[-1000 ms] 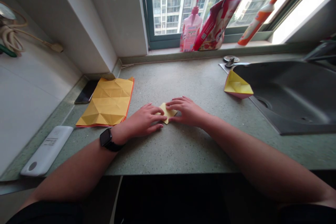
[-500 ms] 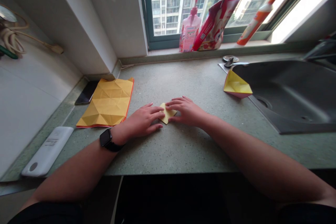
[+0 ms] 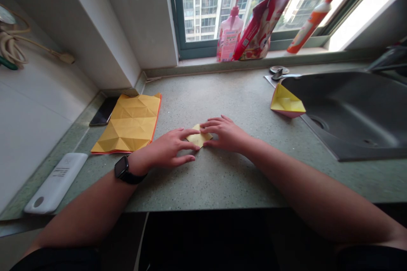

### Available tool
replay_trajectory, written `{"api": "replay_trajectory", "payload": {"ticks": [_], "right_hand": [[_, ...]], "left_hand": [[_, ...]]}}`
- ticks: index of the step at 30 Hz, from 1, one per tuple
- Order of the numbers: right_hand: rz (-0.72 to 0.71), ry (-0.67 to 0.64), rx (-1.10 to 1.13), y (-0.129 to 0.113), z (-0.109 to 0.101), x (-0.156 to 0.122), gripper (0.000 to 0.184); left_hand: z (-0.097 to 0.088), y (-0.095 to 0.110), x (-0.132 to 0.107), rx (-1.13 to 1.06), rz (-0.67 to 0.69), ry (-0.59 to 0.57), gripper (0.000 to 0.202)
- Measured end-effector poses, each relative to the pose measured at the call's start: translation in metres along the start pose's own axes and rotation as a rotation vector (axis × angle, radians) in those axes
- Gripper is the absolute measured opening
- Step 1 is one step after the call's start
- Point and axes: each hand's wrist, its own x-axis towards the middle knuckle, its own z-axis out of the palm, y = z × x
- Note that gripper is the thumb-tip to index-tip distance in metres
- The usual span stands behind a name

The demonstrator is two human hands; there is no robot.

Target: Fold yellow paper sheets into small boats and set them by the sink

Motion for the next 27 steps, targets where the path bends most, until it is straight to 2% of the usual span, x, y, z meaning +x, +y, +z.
{"api": "replay_trajectory", "payload": {"ticks": [7,14,18,24,27], "right_hand": [[0.013,-0.018,0.007,-0.001,-0.002,0.000,0.035],[0.000,0.007,-0.012,-0.001,-0.001,0.000,0.031],[-0.005,0.011,-0.016,-0.001,0.000,0.001,0.029],[0.010,0.016,-0.029,-0.003,0.000,0.002,0.028],[-0.001,0.009,-0.021,-0.003,-0.001,0.001,0.027]], "left_hand": [[-0.003,0.000,-0.001,-0.018,-0.034,-0.049,0.022],[0.004,-0.007,-0.002,0.034,-0.027,-0.006,0.037],[0.004,-0.008,-0.001,0.040,-0.035,-0.019,0.032],[-0.006,0.000,-0.002,-0.035,-0.022,-0.054,0.019],[-0.008,0.001,-0.001,-0.113,-0.031,-0.028,0.018]]}}
